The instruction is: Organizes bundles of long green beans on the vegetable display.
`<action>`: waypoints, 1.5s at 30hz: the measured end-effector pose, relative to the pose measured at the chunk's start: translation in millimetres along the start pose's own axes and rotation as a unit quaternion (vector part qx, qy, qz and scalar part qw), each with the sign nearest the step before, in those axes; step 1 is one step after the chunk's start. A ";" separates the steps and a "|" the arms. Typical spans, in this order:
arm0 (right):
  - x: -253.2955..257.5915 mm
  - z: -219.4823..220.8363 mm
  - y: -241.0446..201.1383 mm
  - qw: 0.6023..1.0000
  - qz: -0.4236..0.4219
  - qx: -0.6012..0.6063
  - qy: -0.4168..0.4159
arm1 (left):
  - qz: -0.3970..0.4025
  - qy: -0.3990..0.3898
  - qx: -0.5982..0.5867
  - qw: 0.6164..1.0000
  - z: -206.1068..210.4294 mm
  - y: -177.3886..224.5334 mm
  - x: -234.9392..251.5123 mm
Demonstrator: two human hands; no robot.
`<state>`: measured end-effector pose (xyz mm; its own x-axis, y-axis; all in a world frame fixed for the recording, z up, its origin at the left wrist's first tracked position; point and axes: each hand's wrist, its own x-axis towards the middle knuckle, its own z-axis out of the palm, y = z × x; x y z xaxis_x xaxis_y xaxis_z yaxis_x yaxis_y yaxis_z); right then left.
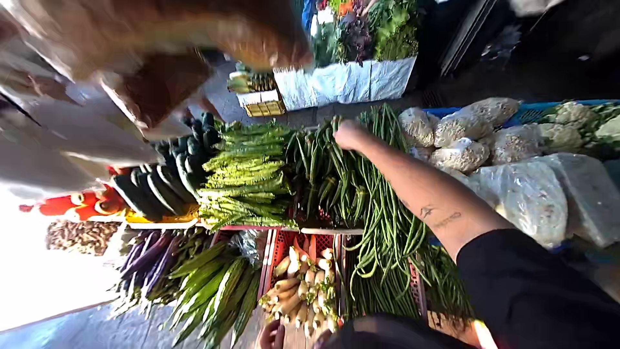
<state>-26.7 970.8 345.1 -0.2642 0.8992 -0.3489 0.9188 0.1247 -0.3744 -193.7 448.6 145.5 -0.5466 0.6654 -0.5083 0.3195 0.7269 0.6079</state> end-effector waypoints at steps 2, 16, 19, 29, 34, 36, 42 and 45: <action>-1.8 -1.6 -4.1 0.999 -0.009 0.005 -0.031 | -0.004 0.001 -0.004 1.000 1.1 -5.6 -4.1; -73.0 83.7 55.5 0.859 -0.315 -0.397 -0.071 | 0.282 -0.004 -0.024 0.959 5.8 145.9 29.1; -73.4 70.7 60.9 0.856 -0.335 -0.387 -0.073 | 0.316 0.017 0.112 0.942 -1.6 242.5 58.3; -94.0 53.9 99.2 0.892 -0.428 0.111 0.094 | 0.141 -0.050 0.374 0.915 24.9 347.0 142.7; -118.6 10.0 94.6 0.854 -0.338 0.395 0.028 | 0.189 -0.189 0.318 0.910 -12.0 341.6 153.2; -103.9 -15.4 94.1 0.853 -0.365 0.351 0.128 | 0.215 -0.210 0.301 0.905 -34.2 347.8 136.5; -8.2 7.8 97.9 0.921 -0.323 0.068 0.206 | 0.298 -0.149 0.119 0.935 -72.5 379.8 133.7; -3.5 33.5 94.2 0.947 -0.287 -0.034 0.141 | 0.331 -0.052 0.048 0.941 -77.3 414.9 147.2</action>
<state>50.9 965.4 282.2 -0.6455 0.7502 0.1433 0.6666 0.6450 -0.3737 -201.5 835.1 370.0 -0.1258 0.9872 -0.0978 0.6342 0.1559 0.7573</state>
